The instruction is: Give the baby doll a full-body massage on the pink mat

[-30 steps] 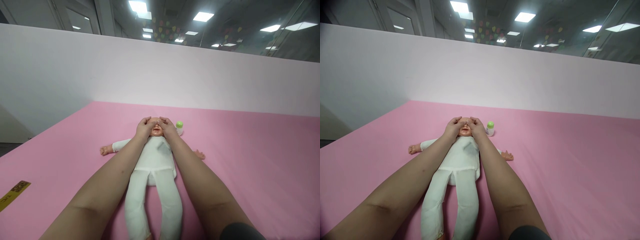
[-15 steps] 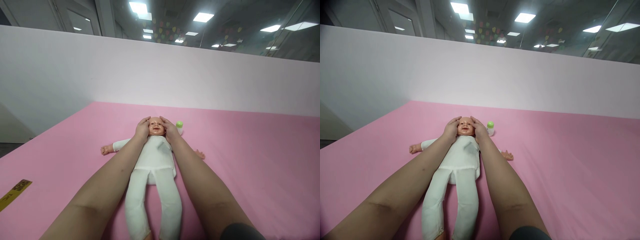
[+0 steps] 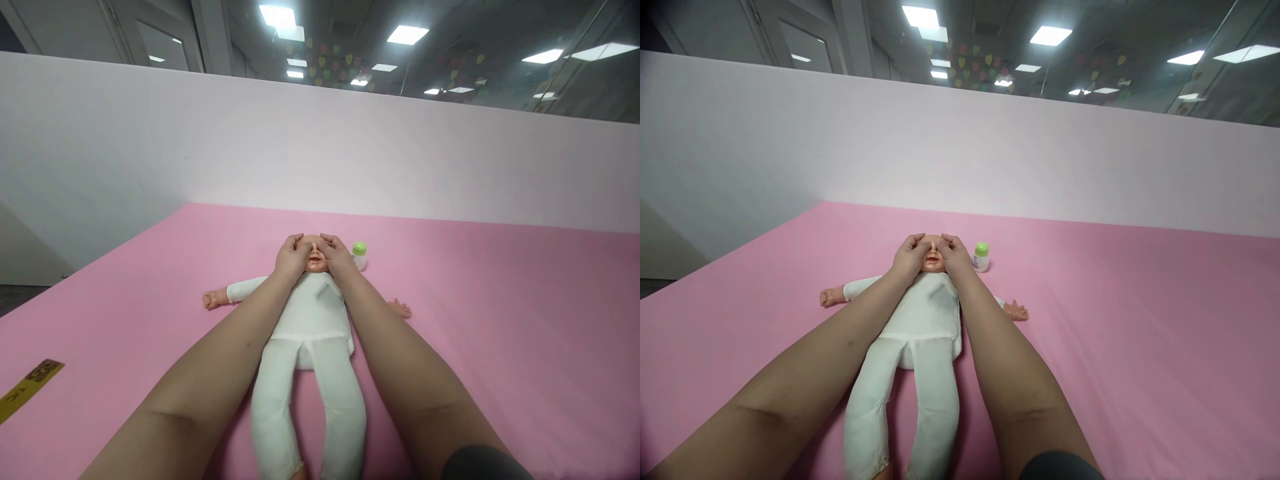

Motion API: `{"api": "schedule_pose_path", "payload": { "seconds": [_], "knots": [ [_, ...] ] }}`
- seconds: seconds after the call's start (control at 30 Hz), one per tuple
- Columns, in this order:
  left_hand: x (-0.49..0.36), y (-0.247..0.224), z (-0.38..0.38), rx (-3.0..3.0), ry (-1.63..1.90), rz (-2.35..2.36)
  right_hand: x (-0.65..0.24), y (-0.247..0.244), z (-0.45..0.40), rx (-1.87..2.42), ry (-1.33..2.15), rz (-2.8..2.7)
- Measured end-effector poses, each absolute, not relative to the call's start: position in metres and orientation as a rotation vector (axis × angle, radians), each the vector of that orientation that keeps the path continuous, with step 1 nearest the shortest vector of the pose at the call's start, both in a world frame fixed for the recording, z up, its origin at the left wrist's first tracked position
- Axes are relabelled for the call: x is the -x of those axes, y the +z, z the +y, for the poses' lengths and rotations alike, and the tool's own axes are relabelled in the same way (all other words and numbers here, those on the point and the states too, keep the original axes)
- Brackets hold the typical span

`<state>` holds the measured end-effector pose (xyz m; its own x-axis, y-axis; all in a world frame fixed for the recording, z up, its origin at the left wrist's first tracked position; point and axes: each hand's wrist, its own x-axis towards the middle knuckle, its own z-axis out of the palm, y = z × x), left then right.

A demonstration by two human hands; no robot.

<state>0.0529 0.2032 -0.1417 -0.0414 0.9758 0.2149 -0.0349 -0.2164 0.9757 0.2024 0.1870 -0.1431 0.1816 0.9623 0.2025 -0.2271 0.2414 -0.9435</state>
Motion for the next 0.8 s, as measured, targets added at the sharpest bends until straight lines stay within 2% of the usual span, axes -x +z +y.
{"api": "schedule_pose_path", "payload": {
  "seconds": [0.8],
  "knots": [
    [-0.057,-0.147,0.211,-1.179,1.447,0.971,-0.209,-0.146,0.184,0.884,1.125,-0.966]
  ]
}}
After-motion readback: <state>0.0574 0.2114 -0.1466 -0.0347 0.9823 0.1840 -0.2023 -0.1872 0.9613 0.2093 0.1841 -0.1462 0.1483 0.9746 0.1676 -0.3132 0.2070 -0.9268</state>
